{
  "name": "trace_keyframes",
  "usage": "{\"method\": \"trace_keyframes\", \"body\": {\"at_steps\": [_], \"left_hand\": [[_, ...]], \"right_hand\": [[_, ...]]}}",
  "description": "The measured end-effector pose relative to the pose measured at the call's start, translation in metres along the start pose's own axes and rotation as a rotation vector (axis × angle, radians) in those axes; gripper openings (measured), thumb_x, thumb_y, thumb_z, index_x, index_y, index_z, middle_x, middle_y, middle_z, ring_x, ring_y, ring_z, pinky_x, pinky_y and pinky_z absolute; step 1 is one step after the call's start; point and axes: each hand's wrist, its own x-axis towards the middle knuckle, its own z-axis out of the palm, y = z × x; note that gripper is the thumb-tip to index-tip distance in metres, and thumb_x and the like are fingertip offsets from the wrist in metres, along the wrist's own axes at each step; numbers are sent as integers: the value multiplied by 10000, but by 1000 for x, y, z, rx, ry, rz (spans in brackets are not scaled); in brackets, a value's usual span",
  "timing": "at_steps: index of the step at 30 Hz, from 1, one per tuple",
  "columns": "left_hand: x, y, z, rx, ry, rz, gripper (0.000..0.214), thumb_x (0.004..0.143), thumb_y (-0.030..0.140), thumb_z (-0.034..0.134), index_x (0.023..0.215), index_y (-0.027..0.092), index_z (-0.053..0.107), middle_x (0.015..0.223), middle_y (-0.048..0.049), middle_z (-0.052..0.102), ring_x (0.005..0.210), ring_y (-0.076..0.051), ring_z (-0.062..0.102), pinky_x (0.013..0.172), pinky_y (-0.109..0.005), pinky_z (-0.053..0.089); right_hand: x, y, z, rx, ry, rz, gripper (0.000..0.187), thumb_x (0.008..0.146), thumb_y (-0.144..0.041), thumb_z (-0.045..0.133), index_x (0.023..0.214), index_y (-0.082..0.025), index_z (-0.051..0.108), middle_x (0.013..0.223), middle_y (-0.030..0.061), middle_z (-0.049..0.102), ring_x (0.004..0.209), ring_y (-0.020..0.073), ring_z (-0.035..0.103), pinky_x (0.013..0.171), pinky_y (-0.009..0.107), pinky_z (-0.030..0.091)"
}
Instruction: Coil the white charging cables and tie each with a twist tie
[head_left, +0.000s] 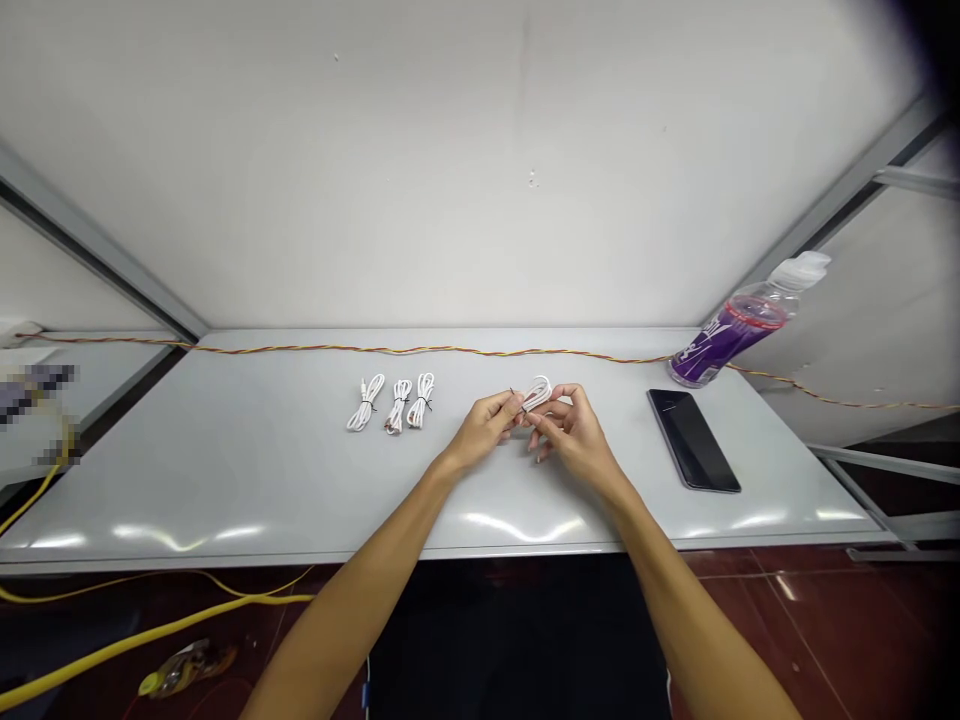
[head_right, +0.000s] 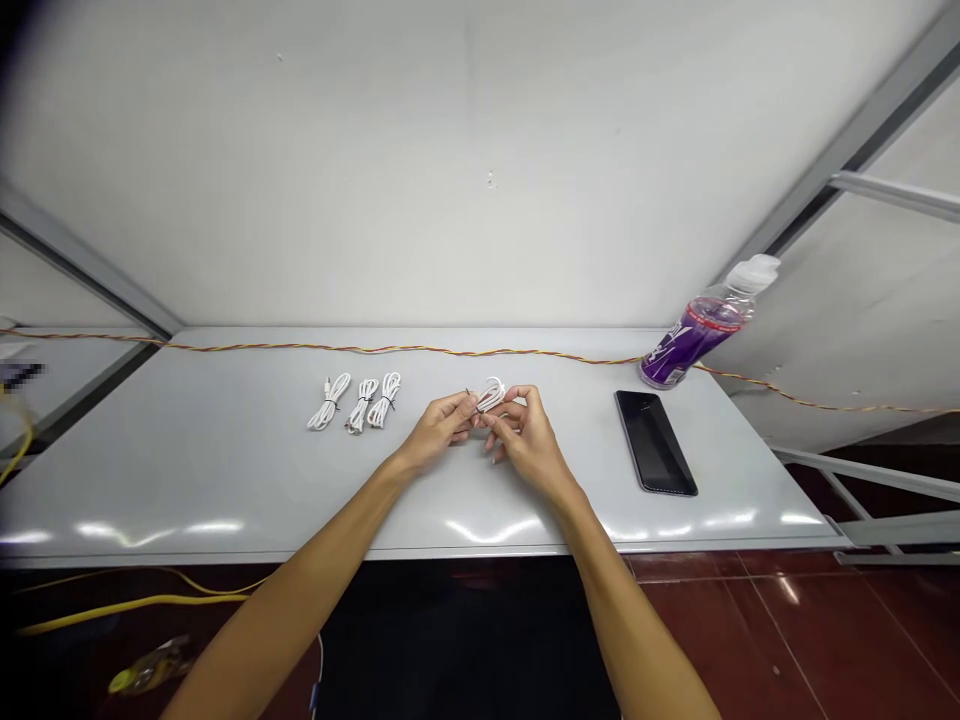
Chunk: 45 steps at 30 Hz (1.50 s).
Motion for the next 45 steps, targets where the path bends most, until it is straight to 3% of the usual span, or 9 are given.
{"method": "trace_keyframes", "body": {"at_steps": [4, 11, 18, 25, 31, 34, 39, 45], "left_hand": [[-1, 3, 1, -14, -1, 3, 401, 892, 549, 543, 818, 155, 570, 725, 4, 502, 563, -71, 362, 501, -226, 215], [-1, 3, -1, -25, 28, 19, 420, 884, 543, 558, 759, 142, 576, 691, -2, 519, 592, -85, 435, 508, -214, 259], [-3, 8, 0, -36, 26, 36, 403, 847, 532, 616, 801, 132, 635, 719, -4, 537, 673, -107, 490, 638, -233, 373], [-3, 6, -2, -69, 7, -52, 442, 874, 557, 551, 764, 131, 592, 656, 7, 462, 571, -87, 400, 517, -223, 244], [-5, 8, -4, -132, -71, -44, 292, 858, 452, 620, 866, 175, 529, 724, -5, 530, 595, -91, 411, 507, -222, 191], [-6, 9, -3, -177, -74, -71, 293, 838, 418, 656, 906, 209, 463, 735, 13, 538, 597, -90, 434, 503, -206, 185], [-7, 11, -1, -176, -88, -63, 295, 849, 429, 637, 966, 207, 483, 721, 18, 498, 604, -88, 434, 491, -189, 192], [-6, 11, 2, -133, -77, -60, 318, 859, 474, 610, 847, 189, 469, 694, 24, 475, 508, -50, 295, 469, -173, 180]], "right_hand": [[-2, -4, -1, -57, -17, -14, 386, 844, -401, 664, 1045, -284, 356, 868, -29, 668, 548, 133, 591, 470, 280, 527], [-2, -7, -3, -232, -20, -71, 362, 878, -368, 617, 1152, -278, 397, 919, 4, 703, 557, 134, 567, 531, 309, 533], [-1, -13, -14, -523, -99, -239, 290, 905, -277, 564, 1194, -261, 569, 924, 31, 691, 696, 166, 624, 611, 311, 520], [-3, -10, -17, -597, -120, -299, 525, 922, -250, 543, 1429, -305, 421, 933, 22, 663, 699, 147, 613, 631, 294, 538], [-6, -12, -16, -568, -135, -314, 333, 920, -255, 552, 1253, -256, 556, 1040, 54, 673, 759, 161, 643, 630, 298, 548], [-7, -11, -15, -527, -145, -296, 319, 910, -243, 562, 1227, -264, 561, 1035, 48, 672, 785, 168, 643, 638, 307, 561], [-10, -7, -10, -386, -120, -272, 320, 903, -266, 579, 1223, -269, 561, 1041, 48, 662, 818, 177, 659, 605, 300, 582], [-8, 1, -5, -161, -30, -209, 250, 879, -300, 635, 1117, -247, 579, 1012, 55, 665, 876, 205, 668, 622, 318, 603]]}}
